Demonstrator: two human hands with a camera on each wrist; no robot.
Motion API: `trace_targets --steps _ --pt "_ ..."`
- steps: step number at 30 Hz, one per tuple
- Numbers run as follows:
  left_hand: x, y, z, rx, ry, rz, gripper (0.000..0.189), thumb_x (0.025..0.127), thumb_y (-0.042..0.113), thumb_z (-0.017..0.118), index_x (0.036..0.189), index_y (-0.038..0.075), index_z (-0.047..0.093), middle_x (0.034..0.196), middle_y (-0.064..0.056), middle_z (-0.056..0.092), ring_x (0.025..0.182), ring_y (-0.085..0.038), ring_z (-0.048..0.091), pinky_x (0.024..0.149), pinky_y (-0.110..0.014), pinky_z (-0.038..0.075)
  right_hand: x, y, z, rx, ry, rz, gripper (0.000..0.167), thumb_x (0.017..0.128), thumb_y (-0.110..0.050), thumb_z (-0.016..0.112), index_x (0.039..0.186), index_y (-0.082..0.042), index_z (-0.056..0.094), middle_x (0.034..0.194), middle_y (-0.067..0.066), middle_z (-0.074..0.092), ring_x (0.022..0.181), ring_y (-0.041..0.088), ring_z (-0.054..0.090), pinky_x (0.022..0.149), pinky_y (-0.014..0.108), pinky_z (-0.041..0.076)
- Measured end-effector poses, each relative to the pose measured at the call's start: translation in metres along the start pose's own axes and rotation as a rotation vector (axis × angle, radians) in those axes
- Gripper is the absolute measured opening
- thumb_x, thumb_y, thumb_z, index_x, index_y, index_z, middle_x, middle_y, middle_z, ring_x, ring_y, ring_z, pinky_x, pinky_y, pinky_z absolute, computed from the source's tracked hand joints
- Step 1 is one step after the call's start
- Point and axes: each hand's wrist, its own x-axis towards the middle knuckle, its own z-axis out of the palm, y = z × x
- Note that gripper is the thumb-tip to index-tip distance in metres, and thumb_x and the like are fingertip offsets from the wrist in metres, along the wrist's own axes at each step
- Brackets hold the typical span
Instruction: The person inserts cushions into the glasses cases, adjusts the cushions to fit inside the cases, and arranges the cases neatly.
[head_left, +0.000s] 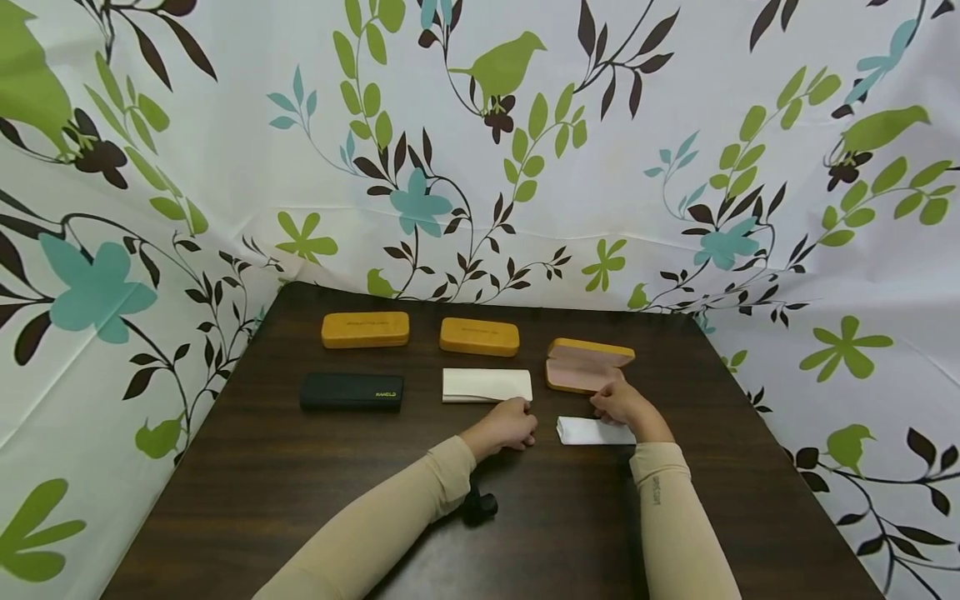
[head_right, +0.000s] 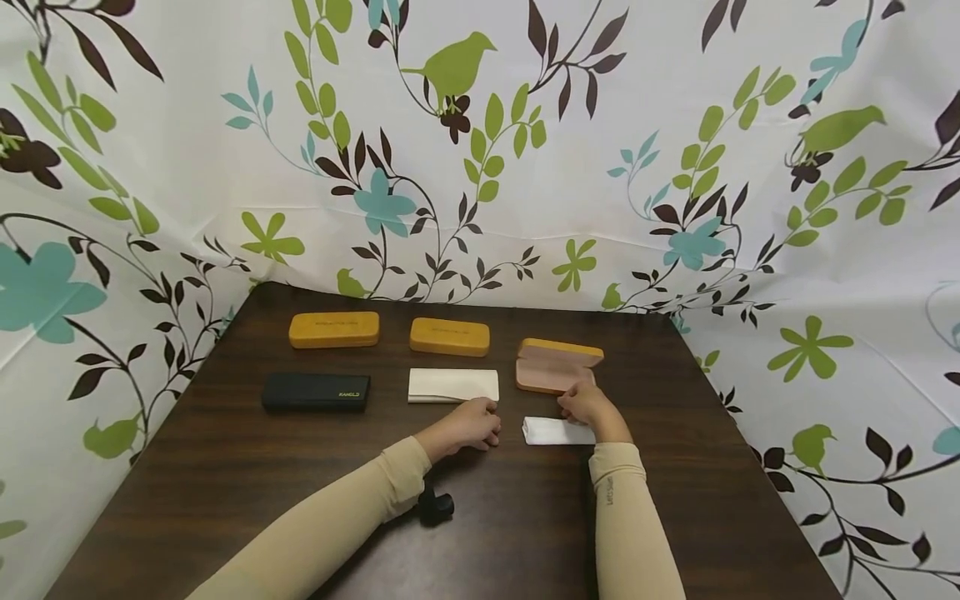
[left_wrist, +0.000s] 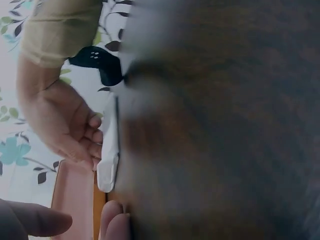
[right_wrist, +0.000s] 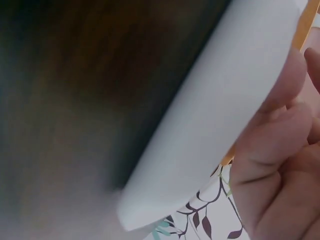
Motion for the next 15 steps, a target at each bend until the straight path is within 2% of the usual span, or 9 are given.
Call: trace_targets --steps 4,7,11,12,15 --pt "0.003 0.001 0.007 0.280 0.045 0.081 0.049 0.098 0.012 0.052 0.144 -0.005 0.049 0.073 -0.007 0.067 0.058 -0.018 0.062 0.057 -0.029 0.052 -0.001 0.005 -0.005 -0.055 0.000 -0.014 0.020 0.103 -0.008 0.055 0.103 0.009 0.066 0.092 0.013 0.066 0.077 0.019 0.060 0.067 0.032 0.052" --pt "0.006 0.003 0.010 0.476 0.072 0.121 0.043 0.098 0.018 0.055 0.137 0.001 0.059 0.093 -0.008 0.073 0.074 -0.021 0.068 0.068 -0.033 0.054 -0.002 0.011 -0.009 -0.121 -0.003 -0.039 0.017 0.102 -0.008 0.059 0.102 0.007 0.067 0.097 0.015 0.065 0.085 0.023 0.061 0.074 0.037 0.053" --pt "0.008 0.006 0.012 0.596 0.092 0.119 0.037 0.097 0.023 0.058 0.130 0.008 0.066 0.127 -0.008 0.068 0.108 -0.025 0.066 0.086 -0.040 0.055 -0.003 0.018 -0.014 -0.187 -0.024 -0.069 0.016 0.097 -0.011 0.068 0.105 0.004 0.067 0.104 0.017 0.064 0.093 0.028 0.058 0.083 0.046 0.051" --pt "0.008 0.007 0.013 0.617 0.094 0.115 0.036 0.097 0.024 0.058 0.129 0.010 0.066 0.128 -0.007 0.068 0.112 -0.025 0.065 0.087 -0.042 0.055 -0.004 0.020 -0.015 -0.203 -0.031 -0.080 0.017 0.095 -0.011 0.070 0.105 0.003 0.066 0.105 0.017 0.063 0.093 0.029 0.057 0.084 0.047 0.050" --pt "0.010 0.008 0.017 0.665 0.105 0.112 0.034 0.097 0.025 0.059 0.128 0.013 0.067 0.125 -0.004 0.069 0.106 -0.024 0.067 0.081 -0.042 0.055 -0.008 0.025 -0.018 -0.242 -0.050 -0.119 0.022 0.091 -0.010 0.075 0.104 0.003 0.062 0.100 0.016 0.061 0.089 0.028 0.055 0.080 0.045 0.050"
